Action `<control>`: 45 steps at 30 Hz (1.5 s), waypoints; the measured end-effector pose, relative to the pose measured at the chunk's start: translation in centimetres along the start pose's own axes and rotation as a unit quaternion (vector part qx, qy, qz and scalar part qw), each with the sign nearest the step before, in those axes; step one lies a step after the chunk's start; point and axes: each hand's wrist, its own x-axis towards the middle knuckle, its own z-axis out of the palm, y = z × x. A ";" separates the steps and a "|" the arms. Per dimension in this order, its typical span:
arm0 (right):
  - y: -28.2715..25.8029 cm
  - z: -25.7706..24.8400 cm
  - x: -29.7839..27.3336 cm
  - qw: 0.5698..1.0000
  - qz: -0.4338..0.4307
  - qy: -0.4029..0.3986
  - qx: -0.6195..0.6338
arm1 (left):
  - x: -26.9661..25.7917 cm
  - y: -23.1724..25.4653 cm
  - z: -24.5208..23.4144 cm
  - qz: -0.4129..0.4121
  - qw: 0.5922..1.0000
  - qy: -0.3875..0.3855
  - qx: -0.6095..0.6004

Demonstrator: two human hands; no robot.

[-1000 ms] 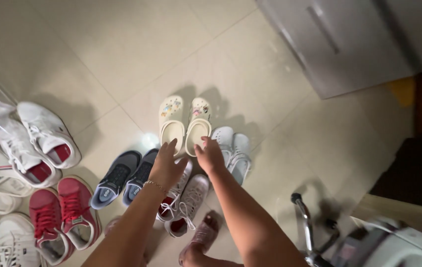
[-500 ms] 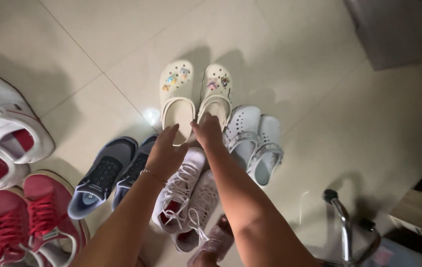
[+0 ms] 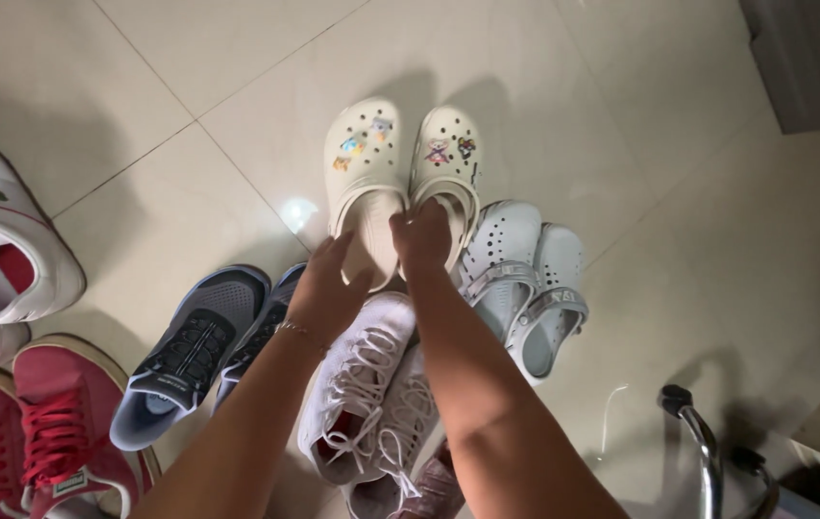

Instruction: Organizing and placing various pairs of shoes into clear plastic storage bins.

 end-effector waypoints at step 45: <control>-31.7 -60.5 -21.6 0.954 -0.141 -0.061 0.256 | -27.8 42.1 -30.6 -0.120 0.804 -0.023 -0.582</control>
